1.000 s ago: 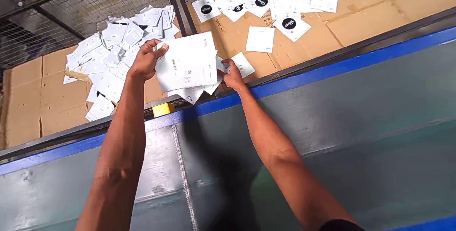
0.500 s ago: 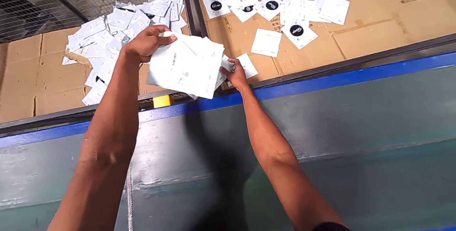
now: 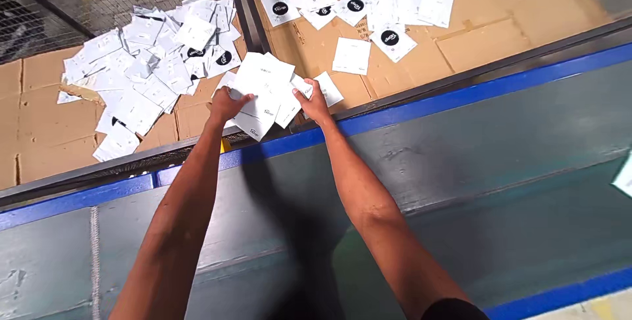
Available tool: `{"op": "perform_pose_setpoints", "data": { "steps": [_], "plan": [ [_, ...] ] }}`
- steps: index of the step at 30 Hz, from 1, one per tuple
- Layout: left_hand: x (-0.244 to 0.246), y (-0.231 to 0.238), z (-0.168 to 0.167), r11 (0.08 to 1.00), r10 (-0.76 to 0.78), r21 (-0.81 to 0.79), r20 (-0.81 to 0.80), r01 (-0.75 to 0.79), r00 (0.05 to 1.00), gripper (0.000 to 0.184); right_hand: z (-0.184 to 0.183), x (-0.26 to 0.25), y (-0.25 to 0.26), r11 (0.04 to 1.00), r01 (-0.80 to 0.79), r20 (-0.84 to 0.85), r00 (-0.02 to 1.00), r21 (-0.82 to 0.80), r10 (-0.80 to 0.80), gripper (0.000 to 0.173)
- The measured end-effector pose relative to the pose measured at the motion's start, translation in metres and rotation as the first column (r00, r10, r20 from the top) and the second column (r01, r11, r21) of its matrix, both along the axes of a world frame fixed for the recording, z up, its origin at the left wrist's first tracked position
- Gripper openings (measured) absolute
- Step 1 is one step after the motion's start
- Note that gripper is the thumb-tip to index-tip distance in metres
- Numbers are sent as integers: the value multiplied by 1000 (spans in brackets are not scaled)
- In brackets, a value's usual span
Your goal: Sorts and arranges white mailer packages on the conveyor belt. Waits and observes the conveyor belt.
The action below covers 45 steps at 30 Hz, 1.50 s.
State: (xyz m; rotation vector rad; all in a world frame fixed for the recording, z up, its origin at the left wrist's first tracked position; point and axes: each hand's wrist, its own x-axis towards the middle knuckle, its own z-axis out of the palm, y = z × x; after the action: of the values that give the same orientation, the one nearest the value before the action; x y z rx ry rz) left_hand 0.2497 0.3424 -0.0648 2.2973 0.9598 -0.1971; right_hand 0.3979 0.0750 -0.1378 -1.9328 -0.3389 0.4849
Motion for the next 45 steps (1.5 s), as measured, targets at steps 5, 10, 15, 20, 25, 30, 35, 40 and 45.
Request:
{"op": "perform_pose_setpoints", "data": {
  "steps": [5,10,15,20,25,30,35,40,45],
  "plan": [
    [-1,9,-13,976,191,-141,178,-167,965,67,10,-2,-3,999,-4,49,999,-38,6,73],
    [-35,45,14,893,414,-374,471,-249,779,37,22,-11,-6,1000,8,18,1000,-14,-8,73],
    [-70,85,52,821,541,-511,552,-255,635,36,34,-17,-9,1000,19,0,1000,5,-19,74],
    [-35,39,97,722,576,-691,576,-30,580,41,29,-17,-5,999,-33,-52,998,-19,32,73],
    [50,-4,87,865,120,-482,472,142,873,82,7,-2,3,994,-4,89,996,-113,14,74],
    [2,19,-3,964,-99,-250,-28,89,995,76,25,-3,-16,972,222,252,947,-76,-197,55],
    [-66,29,14,785,157,-616,304,68,940,36,47,-28,-39,862,428,45,889,270,-456,51],
    [-138,36,61,775,260,-622,481,117,837,35,99,-69,-15,759,485,-17,847,435,-531,52],
    [-224,26,109,789,336,-612,509,58,792,37,197,-126,38,887,-60,-138,981,459,137,85]
  ]
}}
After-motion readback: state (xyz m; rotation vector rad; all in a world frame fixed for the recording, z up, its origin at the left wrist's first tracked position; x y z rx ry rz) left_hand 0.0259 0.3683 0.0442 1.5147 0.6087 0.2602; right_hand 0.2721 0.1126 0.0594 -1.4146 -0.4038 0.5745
